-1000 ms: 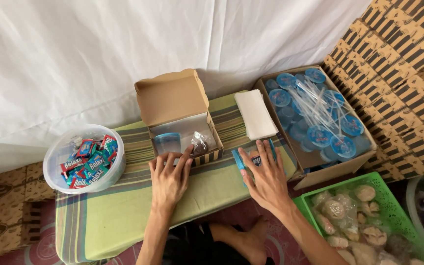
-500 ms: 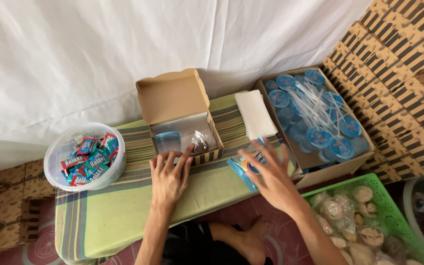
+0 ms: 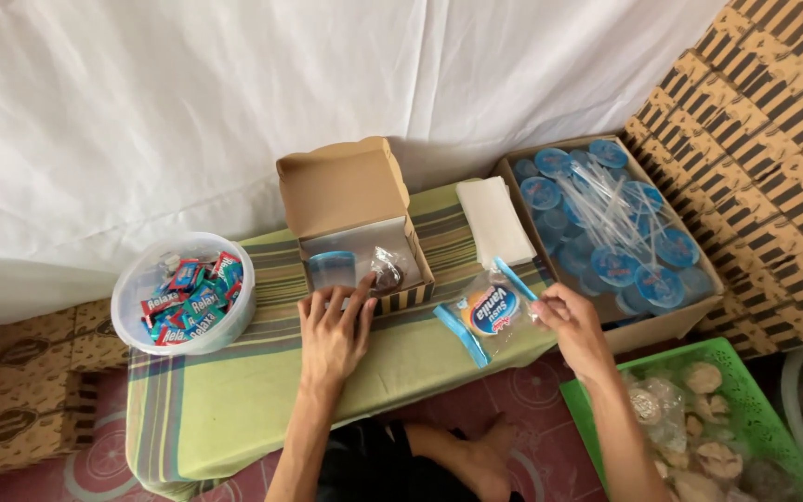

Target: Assembling cardboard boxes, placing paper liners, and filling them with plastic cups and snack packets.

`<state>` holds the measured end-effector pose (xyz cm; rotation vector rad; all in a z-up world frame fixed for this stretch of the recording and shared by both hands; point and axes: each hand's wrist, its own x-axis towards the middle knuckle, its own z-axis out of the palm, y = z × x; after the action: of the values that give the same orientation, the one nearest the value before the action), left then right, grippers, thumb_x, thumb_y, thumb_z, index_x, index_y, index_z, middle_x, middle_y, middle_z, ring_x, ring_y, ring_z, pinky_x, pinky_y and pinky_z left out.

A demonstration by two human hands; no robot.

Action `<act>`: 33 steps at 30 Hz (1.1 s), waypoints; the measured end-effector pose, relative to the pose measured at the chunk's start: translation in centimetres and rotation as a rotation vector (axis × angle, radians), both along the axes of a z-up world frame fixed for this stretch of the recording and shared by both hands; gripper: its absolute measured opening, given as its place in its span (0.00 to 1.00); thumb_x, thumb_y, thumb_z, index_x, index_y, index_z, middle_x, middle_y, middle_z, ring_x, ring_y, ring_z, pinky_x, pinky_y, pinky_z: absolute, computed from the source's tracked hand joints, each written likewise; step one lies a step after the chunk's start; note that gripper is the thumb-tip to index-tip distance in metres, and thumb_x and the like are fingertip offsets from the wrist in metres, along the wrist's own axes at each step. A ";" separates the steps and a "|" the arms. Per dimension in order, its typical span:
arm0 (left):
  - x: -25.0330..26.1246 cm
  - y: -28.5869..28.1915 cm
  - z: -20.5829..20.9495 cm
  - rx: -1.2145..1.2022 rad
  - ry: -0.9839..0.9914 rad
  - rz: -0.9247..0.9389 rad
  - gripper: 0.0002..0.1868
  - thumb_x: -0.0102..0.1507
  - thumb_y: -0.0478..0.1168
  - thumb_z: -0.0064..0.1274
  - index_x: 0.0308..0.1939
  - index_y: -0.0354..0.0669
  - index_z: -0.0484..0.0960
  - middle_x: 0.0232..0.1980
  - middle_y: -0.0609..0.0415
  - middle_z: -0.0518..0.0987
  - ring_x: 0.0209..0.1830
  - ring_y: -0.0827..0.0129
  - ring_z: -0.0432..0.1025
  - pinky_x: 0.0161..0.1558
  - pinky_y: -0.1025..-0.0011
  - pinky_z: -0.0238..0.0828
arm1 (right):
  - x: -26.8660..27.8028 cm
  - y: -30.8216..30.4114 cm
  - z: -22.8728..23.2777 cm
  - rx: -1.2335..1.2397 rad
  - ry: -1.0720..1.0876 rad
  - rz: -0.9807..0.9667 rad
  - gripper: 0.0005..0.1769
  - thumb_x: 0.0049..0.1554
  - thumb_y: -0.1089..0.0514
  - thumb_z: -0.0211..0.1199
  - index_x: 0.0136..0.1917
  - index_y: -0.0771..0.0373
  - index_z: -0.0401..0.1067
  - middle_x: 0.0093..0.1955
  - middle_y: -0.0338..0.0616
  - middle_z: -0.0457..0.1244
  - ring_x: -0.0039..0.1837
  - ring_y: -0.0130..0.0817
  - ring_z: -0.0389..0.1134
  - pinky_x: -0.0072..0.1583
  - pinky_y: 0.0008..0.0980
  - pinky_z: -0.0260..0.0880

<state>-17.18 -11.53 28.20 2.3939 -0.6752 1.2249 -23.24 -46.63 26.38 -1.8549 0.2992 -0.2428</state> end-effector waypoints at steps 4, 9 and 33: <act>-0.2 0.0 0.3 0.012 0.003 0.006 0.17 0.70 0.49 0.47 0.61 0.58 0.83 0.39 0.61 0.75 0.45 0.66 0.70 0.50 0.69 0.62 | 0.1 4.4 3.7 0.361 -0.052 -0.022 0.17 0.64 0.57 0.57 0.63 0.67 0.61 0.52 0.52 0.60 0.49 0.40 0.68 0.53 0.40 0.74; -0.2 0.1 0.2 0.030 0.012 0.011 0.18 0.71 0.50 0.44 0.63 0.60 0.81 0.40 0.61 0.75 0.46 0.65 0.69 0.51 0.68 0.61 | 0.3 7.7 5.2 0.331 0.026 0.032 0.37 0.54 0.63 0.68 0.70 0.64 0.49 0.57 0.70 0.59 0.54 0.60 0.71 0.55 0.54 0.74; -0.1 0.3 -0.1 0.031 0.021 0.028 0.19 0.70 0.52 0.46 0.61 0.54 0.81 0.40 0.59 0.74 0.48 0.64 0.69 0.52 0.66 0.61 | 12.8 17.0 8.7 -0.796 -1.095 0.415 0.26 0.49 0.82 0.59 0.56 0.60 0.77 0.41 0.44 0.66 0.50 0.44 0.72 0.62 0.44 0.71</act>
<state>-17.31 -11.28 28.15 2.4459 -0.6609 1.2071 -10.44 -29.59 35.06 -2.1637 -1.0575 -1.1360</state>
